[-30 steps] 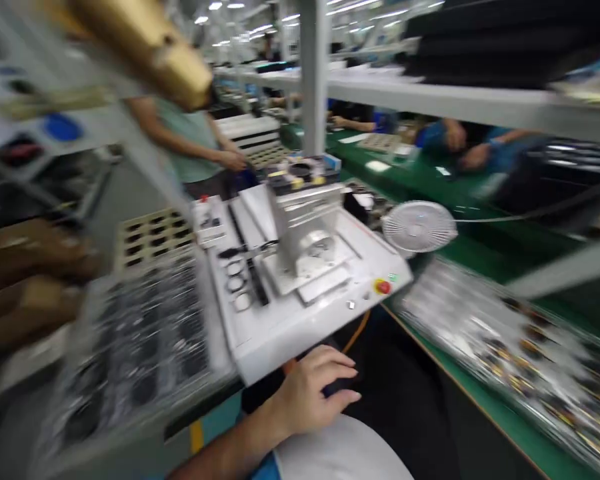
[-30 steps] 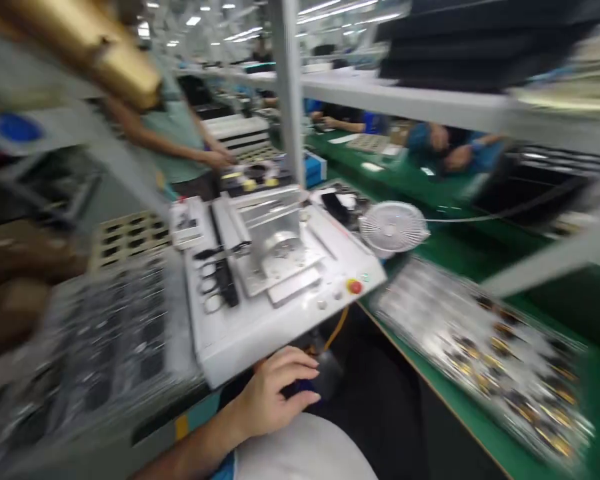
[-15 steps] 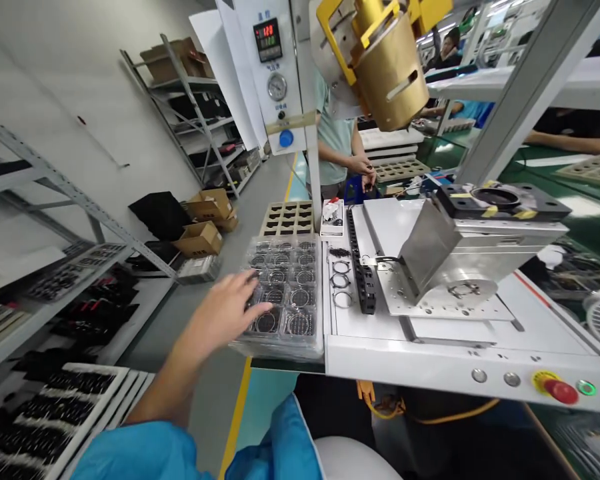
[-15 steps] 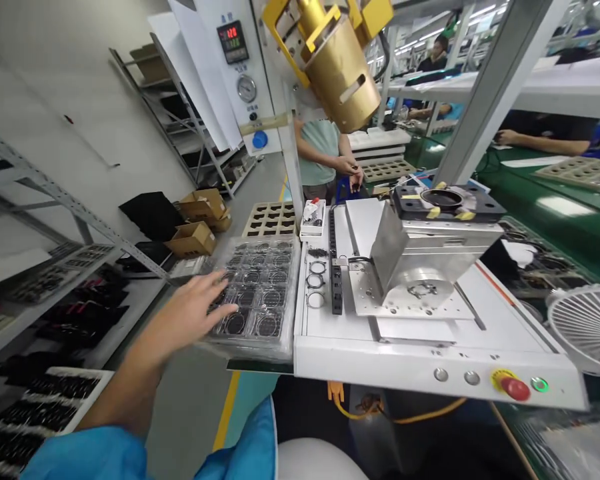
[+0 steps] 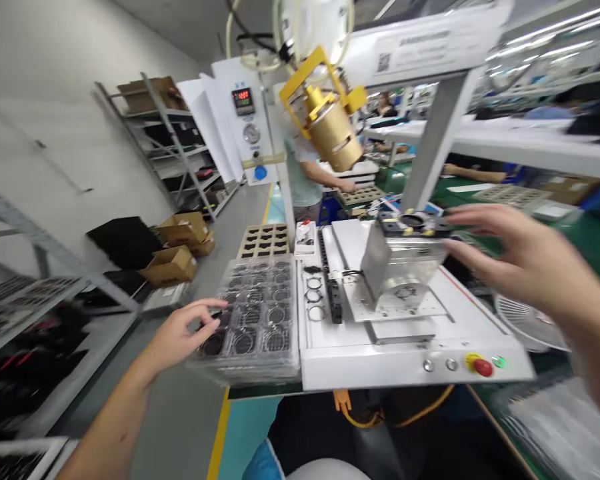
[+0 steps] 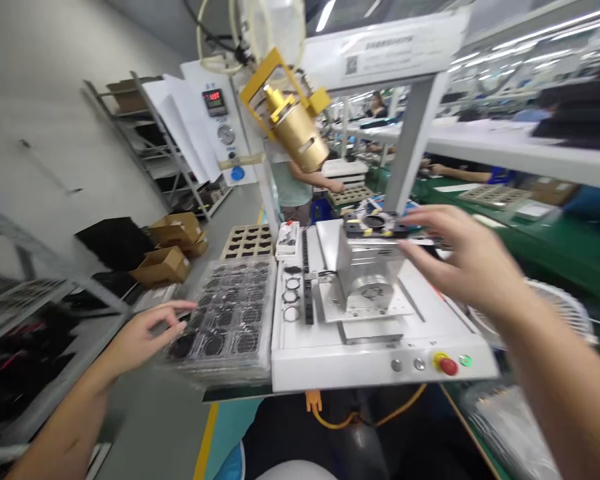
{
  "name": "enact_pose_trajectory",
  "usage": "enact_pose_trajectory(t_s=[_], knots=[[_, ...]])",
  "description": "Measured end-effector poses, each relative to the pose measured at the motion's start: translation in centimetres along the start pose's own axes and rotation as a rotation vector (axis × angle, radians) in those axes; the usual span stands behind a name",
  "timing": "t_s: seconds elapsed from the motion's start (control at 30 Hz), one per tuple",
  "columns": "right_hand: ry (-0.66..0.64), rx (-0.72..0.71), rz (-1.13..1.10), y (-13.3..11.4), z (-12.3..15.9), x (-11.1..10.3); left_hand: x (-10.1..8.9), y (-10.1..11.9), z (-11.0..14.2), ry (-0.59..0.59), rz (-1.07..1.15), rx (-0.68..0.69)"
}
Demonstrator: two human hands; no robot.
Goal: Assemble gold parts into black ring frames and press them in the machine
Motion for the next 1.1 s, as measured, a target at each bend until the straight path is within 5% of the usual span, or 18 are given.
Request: enact_pose_trajectory(t_s=[0.17,0.27,0.43,0.63,0.77,0.9,1.0,1.1], knots=[[-0.464,0.016,-0.064,-1.0,-6.1,2.0,-0.6,5.4,-2.5,0.079,0.052,0.243],[-0.555,0.05,-0.075,-0.6,-7.8,2.1,-0.2,10.7,-5.5,0.079,0.133,0.433],[-0.519,0.031,-0.174,-0.4,-8.3,1.7,2.8,20.0,-12.7,0.052,0.264,0.631],[-0.06,0.185,-0.404,1.2,-6.7,0.3,9.7,29.4,-20.6,0.033,0.047,0.601],[0.048,0.257,-0.401,2.4,-1.2,-2.2,12.6,31.9,-21.6,0.008,-0.124,0.569],[0.031,0.436,-0.396,4.4,8.2,-4.4,13.2,31.1,-20.0,-0.155,-0.224,0.707],[0.029,0.712,-0.497,6.2,16.6,-3.5,13.2,30.0,-19.3,-0.242,-0.221,0.779],[-0.012,1.016,-0.584,7.1,24.0,-0.3,14.0,30.1,-18.8,-0.202,-0.273,0.71]])
Point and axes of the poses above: each hand's wrist, its own z-axis away from the middle knuckle, its own x-axis out of the palm, y = z × x, the point moved 5 cm from there along -z, towards the middle knuckle, and after that the axes turned 7 degrees about z, right-handed, at the moved point
